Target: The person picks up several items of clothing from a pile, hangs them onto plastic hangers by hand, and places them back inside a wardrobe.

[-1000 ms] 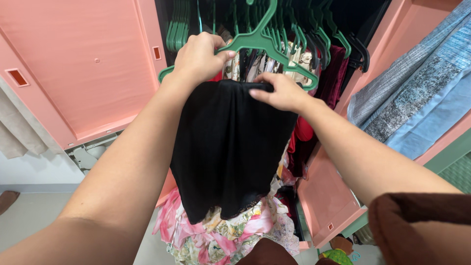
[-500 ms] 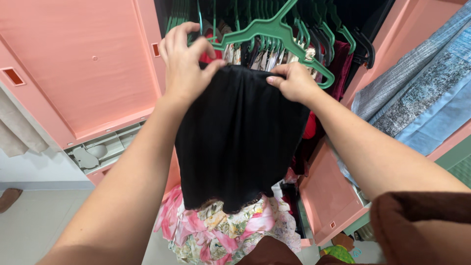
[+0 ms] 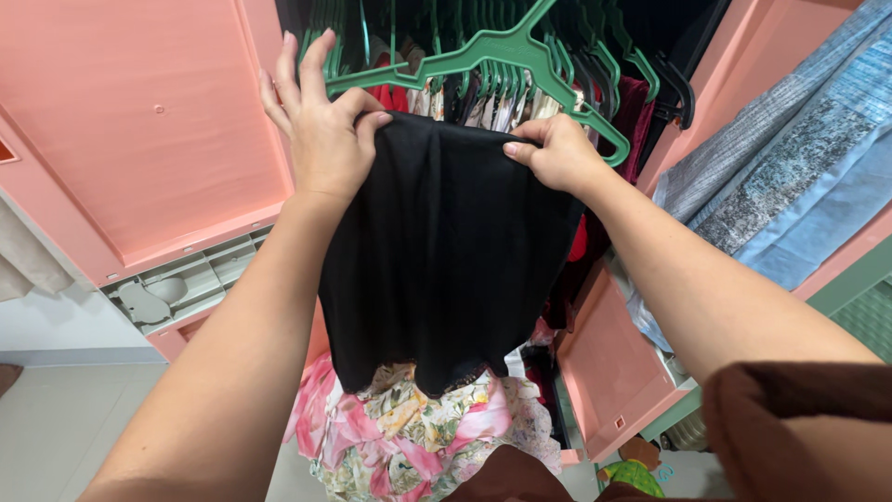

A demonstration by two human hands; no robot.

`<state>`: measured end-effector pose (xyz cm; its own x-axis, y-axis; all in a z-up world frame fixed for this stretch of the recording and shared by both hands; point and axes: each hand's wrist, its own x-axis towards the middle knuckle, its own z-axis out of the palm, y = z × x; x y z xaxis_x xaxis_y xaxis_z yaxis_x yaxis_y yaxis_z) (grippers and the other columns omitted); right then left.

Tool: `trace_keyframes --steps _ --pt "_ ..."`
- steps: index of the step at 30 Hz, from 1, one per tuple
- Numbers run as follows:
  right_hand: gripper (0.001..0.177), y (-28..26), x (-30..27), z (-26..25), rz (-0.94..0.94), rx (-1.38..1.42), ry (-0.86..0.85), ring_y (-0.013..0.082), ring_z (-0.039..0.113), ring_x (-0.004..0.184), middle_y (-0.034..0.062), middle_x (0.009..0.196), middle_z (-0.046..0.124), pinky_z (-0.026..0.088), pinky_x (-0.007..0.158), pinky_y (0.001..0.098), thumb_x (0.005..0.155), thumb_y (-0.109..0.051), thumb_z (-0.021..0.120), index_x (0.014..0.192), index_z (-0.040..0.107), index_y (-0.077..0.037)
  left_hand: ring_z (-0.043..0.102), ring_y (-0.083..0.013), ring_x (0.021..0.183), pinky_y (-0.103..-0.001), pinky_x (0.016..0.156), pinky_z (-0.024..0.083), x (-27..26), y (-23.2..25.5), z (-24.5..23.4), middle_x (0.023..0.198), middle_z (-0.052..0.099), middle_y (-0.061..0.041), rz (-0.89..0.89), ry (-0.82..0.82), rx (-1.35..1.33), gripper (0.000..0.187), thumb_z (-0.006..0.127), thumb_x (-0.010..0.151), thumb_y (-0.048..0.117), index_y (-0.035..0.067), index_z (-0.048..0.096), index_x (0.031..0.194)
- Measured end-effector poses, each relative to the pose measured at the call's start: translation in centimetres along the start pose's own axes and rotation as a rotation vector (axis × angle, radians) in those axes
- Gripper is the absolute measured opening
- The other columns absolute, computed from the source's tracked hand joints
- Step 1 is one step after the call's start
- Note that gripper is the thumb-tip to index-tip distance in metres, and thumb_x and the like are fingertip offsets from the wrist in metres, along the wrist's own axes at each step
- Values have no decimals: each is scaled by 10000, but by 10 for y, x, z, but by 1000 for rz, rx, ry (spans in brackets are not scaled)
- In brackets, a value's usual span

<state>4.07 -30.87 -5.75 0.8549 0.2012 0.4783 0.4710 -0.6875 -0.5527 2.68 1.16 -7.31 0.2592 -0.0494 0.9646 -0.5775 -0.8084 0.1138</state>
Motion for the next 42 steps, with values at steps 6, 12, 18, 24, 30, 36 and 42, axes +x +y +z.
trace_keyframes --steps 6,12,18,24,30,36,42 --pt "210 -2 -6 -3 8 -40 0 118 669 783 59 868 762 528 760 290 911 -173 750 1080 772 -51 295 -402 1498 -641 1224 104 4 20 -6 1490 470 -156 -26 -58 -83 335 856 793 177 93 639 1033" --pt "226 -11 -12 2 -22 -61 -55 149 698 810 91 904 777 542 786 314 905 -189 747 1091 772 -64 662 -315 1027 -512 1152 325 20 47 13 1017 724 -107 82 -14 -175 326 814 929 229 50 658 1152" --pt "272 -21 -27 7 -107 -138 -119 212 723 846 134 918 775 545 806 348 916 -238 731 1112 752 -50 694 -319 822 -443 788 421 24 60 24 888 751 -145 -47 -102 -120 265 779 884 265 43 765 1028" --pt "309 -36 -33 26 -169 -213 -149 315 721 859 206 929 744 544 803 399 932 -280 720 1118 731 -34 697 -327 782 -426 770 421 18 74 16 797 735 -160 -119 -134 -152 273 772 883 271 70 791 1067" --pt "333 -50 -35 64 -282 -157 -122 355 718 985 207 1027 741 547 867 412 921 -257 740 1166 718 -32 692 -329 755 -422 802 433 10 79 6 750 722 -166 -200 -250 -176 277 751 888 261 103 789 1111" --pt "243 -56 -38 63 -256 62 -52 240 752 958 121 1015 783 566 851 359 913 -217 714 1097 744 -59 687 -356 785 -441 817 446 0 58 -8 786 721 -185 -234 -240 -114 284 749 893 270 128 793 1135" --pt "155 -42 -51 64 -210 -8 232 188 736 854 83 934 776 557 778 329 923 -172 697 1009 774 -68 689 -357 795 -428 845 463 -7 38 -25 857 734 -185 -317 -208 -86 314 747 917 296 105 769 1165"
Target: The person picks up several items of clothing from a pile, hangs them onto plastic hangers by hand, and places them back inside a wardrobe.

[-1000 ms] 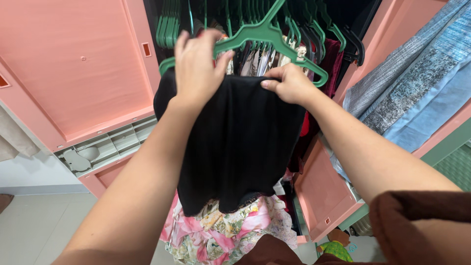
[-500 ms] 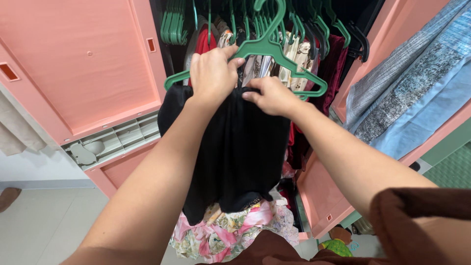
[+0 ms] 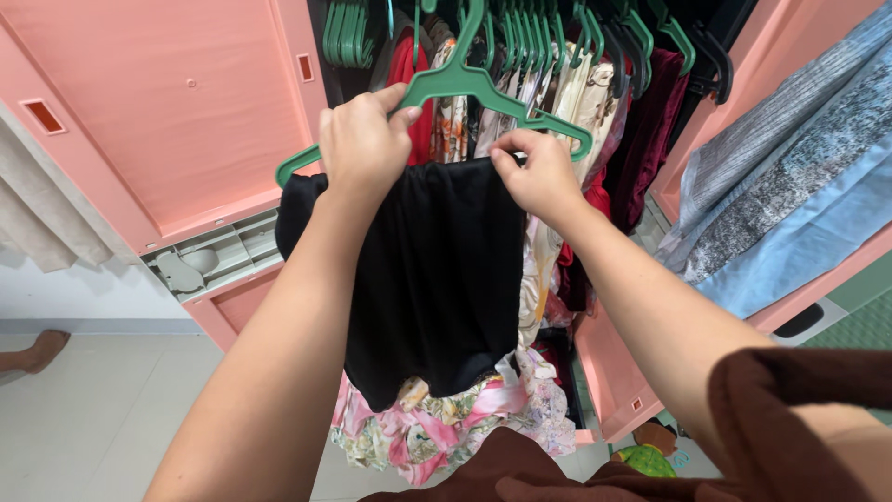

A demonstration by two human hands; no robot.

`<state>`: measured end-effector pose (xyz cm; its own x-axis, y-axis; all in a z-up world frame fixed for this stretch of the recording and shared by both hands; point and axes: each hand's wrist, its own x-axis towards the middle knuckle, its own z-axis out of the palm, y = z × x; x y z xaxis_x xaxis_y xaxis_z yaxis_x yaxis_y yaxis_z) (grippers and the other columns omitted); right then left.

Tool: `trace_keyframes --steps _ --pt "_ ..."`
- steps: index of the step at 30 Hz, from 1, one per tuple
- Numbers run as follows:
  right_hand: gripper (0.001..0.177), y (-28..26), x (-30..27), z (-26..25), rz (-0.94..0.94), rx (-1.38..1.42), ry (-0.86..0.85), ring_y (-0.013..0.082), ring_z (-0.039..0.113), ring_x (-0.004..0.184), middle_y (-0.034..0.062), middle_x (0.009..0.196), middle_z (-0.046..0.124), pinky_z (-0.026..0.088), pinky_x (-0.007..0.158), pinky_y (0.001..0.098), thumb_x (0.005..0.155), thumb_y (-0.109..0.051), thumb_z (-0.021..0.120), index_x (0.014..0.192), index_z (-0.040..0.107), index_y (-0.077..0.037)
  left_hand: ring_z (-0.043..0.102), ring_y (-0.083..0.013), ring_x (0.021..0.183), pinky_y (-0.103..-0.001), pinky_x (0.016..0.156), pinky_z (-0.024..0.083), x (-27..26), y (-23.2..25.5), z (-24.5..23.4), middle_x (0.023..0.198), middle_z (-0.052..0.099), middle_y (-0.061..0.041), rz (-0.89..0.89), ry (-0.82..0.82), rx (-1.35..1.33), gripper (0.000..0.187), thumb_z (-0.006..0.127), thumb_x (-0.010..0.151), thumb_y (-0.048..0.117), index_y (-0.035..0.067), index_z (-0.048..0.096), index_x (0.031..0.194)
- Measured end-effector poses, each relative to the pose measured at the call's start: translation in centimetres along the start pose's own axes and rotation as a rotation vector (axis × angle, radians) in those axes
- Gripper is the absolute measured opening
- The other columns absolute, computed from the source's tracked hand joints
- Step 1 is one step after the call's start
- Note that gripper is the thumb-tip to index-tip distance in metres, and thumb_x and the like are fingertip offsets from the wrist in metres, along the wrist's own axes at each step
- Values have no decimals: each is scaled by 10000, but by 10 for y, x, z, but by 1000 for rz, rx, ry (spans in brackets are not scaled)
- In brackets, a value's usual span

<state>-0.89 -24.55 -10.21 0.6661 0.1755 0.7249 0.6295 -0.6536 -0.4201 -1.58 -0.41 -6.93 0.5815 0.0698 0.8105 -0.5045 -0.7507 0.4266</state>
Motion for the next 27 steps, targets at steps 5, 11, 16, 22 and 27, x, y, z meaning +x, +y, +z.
trace_keyframes --steps 5,11,16,22,27 --pt "174 18 -12 8 176 48 50 183 689 741 76 877 775 539 719 322 896 -159 691 1013 788 -75 661 -363 770 -430 819 442 -6 -7 -23 831 732 -185 13 -6 58 305 745 930 274 103 772 1181" --pt "160 31 -8 18 114 172 72 145 733 863 76 927 786 555 804 292 910 -162 715 1001 775 -45 651 -347 750 -414 818 419 -10 -25 -46 804 731 -176 3 -7 135 295 753 925 271 104 779 1166" --pt "199 8 -18 34 -6 58 -42 175 737 875 129 970 782 555 813 318 884 -150 718 1032 789 -38 654 -338 750 -398 823 420 -12 -30 -53 801 736 -169 2 17 157 291 768 908 277 106 792 1142" --pt "146 17 -20 31 40 136 -22 129 753 861 86 941 800 570 804 288 921 -159 710 952 792 -43 657 -332 752 -407 835 407 -14 -23 -47 808 741 -165 -64 -164 129 283 730 936 278 140 768 1180" --pt "243 33 -18 4 85 195 115 109 608 766 27 846 661 523 712 253 935 -192 791 980 651 1 697 -350 859 -417 817 522 -21 -13 -31 917 728 -184 12 -302 -112 269 758 906 230 150 771 1163"
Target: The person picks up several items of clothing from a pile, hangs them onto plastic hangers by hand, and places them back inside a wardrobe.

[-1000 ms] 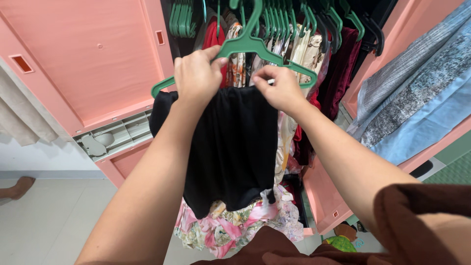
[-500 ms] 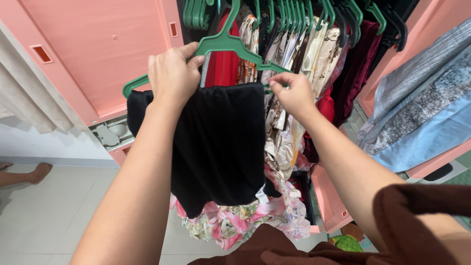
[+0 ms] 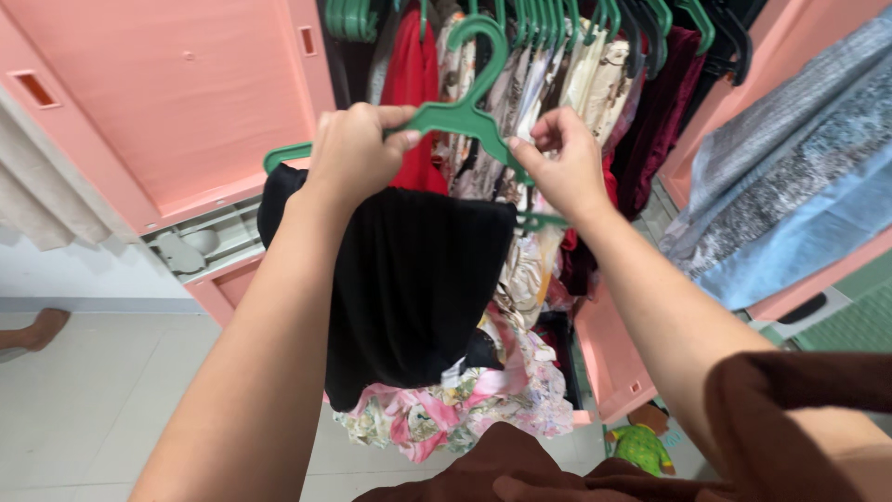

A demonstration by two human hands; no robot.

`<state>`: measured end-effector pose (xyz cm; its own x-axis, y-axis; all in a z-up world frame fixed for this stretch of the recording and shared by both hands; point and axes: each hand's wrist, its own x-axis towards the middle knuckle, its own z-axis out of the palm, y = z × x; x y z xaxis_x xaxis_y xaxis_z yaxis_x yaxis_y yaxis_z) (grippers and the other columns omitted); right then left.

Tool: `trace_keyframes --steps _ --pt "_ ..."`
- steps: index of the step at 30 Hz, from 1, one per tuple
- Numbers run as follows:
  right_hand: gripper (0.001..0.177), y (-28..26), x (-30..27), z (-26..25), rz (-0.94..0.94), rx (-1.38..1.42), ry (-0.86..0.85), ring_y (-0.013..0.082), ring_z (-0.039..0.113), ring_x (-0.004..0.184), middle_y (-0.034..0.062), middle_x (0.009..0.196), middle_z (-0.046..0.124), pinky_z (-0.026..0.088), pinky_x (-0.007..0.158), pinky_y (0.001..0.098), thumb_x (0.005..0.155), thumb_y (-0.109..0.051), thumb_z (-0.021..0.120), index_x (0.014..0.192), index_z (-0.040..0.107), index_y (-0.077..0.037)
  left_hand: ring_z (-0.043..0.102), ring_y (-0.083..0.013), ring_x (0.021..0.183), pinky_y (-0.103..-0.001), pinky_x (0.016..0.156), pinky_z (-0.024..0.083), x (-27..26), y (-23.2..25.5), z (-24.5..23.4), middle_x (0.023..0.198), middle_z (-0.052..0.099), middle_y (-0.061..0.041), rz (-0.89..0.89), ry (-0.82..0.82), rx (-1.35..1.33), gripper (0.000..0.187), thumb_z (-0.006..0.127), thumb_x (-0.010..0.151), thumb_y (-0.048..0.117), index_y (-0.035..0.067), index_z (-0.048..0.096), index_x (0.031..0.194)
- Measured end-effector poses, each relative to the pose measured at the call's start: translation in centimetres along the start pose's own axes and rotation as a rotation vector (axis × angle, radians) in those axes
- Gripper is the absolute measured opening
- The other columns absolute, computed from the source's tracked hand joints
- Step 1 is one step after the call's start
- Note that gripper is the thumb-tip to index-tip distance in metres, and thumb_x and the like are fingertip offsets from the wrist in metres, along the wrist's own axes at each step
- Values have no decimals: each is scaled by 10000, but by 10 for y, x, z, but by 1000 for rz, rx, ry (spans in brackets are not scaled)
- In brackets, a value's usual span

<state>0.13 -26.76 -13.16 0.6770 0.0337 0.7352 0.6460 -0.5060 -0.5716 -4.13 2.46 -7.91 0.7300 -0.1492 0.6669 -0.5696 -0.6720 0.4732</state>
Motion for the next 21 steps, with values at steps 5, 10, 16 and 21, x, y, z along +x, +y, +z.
trace_keyframes --steps 5,10,16,21 --pt "188 -33 13 -42 195 175 -445 50 583 763 -55 831 652 493 683 222 954 -195 718 1030 710 -23 727 -355 855 -426 812 543 0 23 31 904 748 -161 122 -140 -105 261 762 876 207 169 783 1133" --pt "279 -61 7 -56 635 198 -483 80 441 491 2 629 582 350 450 232 966 -294 702 957 778 -26 710 -320 853 -425 812 530 3 35 66 908 736 -140 73 -280 -233 313 765 864 236 211 765 1175" --pt "257 -40 3 -92 629 30 -195 64 446 460 -11 613 591 357 408 229 962 -291 717 907 763 -44 641 -306 1073 -503 941 425 -5 10 118 1136 691 -118 236 212 -111 440 847 819 262 130 725 1220" --pt "279 -13 7 -141 548 -145 50 89 499 472 10 615 606 369 412 262 1003 -254 735 889 732 1 569 -410 1191 -513 971 436 -32 -48 151 1258 615 -204 -221 151 -106 510 783 860 248 108 610 1318"
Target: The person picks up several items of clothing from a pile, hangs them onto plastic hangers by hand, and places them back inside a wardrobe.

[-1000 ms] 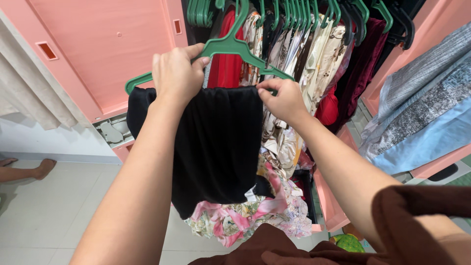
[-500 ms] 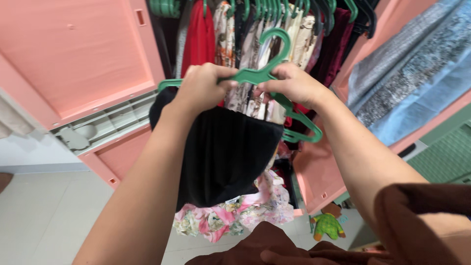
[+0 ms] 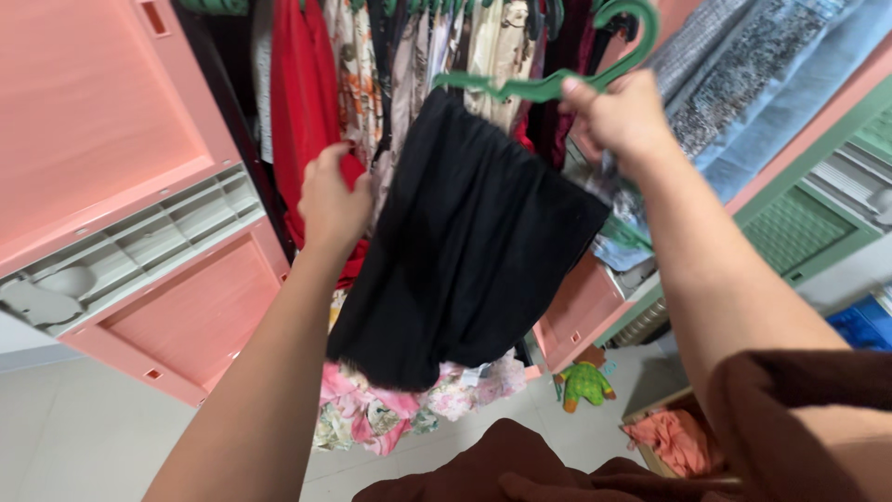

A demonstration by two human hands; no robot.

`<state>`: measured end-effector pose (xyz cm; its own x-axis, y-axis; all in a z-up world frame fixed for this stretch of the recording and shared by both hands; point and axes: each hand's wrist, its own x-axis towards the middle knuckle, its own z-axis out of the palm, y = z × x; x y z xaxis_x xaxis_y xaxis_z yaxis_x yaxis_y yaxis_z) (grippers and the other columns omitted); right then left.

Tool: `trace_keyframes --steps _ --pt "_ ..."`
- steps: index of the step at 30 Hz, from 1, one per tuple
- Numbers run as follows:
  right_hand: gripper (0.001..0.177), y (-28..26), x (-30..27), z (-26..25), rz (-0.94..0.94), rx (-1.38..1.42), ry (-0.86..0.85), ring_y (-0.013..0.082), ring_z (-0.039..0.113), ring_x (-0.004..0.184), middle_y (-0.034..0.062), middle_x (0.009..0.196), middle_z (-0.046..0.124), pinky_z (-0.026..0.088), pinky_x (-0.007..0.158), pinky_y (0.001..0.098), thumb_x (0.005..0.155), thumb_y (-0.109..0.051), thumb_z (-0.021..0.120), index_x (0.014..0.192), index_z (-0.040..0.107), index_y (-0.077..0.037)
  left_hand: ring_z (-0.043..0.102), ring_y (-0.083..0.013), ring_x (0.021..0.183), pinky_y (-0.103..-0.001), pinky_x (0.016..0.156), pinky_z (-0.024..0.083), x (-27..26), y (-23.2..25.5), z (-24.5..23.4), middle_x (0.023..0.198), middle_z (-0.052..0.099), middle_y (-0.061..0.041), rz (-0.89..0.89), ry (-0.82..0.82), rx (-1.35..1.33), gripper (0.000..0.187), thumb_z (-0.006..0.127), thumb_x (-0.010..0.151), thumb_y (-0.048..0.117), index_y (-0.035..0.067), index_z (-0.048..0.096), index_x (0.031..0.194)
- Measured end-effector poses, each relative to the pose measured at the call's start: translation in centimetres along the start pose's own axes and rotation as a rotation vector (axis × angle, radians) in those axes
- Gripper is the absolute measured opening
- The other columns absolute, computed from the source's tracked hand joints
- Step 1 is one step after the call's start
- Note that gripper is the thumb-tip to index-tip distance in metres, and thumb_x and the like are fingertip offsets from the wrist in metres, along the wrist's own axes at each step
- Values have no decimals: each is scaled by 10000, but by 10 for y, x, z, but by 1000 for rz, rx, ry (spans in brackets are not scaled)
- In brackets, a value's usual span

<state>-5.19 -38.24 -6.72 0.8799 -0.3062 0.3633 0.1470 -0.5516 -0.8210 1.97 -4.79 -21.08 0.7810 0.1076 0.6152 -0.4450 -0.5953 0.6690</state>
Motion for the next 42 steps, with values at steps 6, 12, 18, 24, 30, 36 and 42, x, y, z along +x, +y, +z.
trace_keyframes --steps 6,12,18,24,30,36,42 --pt "174 1 23 -52 -291 -114 289 79 649 644 18 819 723 497 523 245 979 -140 779 989 705 16 600 -388 1238 -527 1031 450 -42 -77 27 1302 655 -199 -525 -221 125 619 771 772 399 149 627 1319" --pt "142 -6 14 -64 -338 -93 361 73 661 671 18 873 743 513 551 245 984 -113 764 1048 709 0 650 -403 1149 -442 985 492 -97 -162 61 1179 705 -254 -496 -330 127 584 745 750 326 64 672 1267" --pt "155 30 2 -34 -128 -90 319 82 610 578 13 755 722 479 506 259 978 -148 786 922 753 -7 736 -304 1005 -398 911 535 -127 -199 81 1018 778 -158 -714 -773 209 376 777 741 326 68 799 1013" --pt "260 56 -10 -12 189 22 268 112 502 477 38 640 617 360 426 302 945 -175 754 793 685 25 733 -265 958 -401 864 551 -153 -213 116 1026 782 -146 -649 -1000 186 399 793 765 322 26 799 1032" --pt "172 71 -24 -5 371 266 172 85 455 471 13 653 587 354 432 277 919 -139 717 812 676 -11 707 -243 959 -357 884 535 -168 -203 144 1050 763 -111 -493 -1235 218 356 760 793 313 103 804 1077" --pt "163 77 -38 -4 451 402 83 77 438 489 4 669 576 371 469 275 927 -166 703 867 670 -17 707 -256 955 -364 870 536 -184 -180 148 1048 757 -128 -483 -1306 196 378 789 776 316 79 794 1070" --pt "228 76 -43 2 491 470 -12 53 378 475 -46 634 509 338 475 259 948 -273 692 923 683 -46 706 -269 950 -371 855 537 -199 -180 164 1046 750 -144 -503 -1307 176 406 819 759 320 54 784 1064"
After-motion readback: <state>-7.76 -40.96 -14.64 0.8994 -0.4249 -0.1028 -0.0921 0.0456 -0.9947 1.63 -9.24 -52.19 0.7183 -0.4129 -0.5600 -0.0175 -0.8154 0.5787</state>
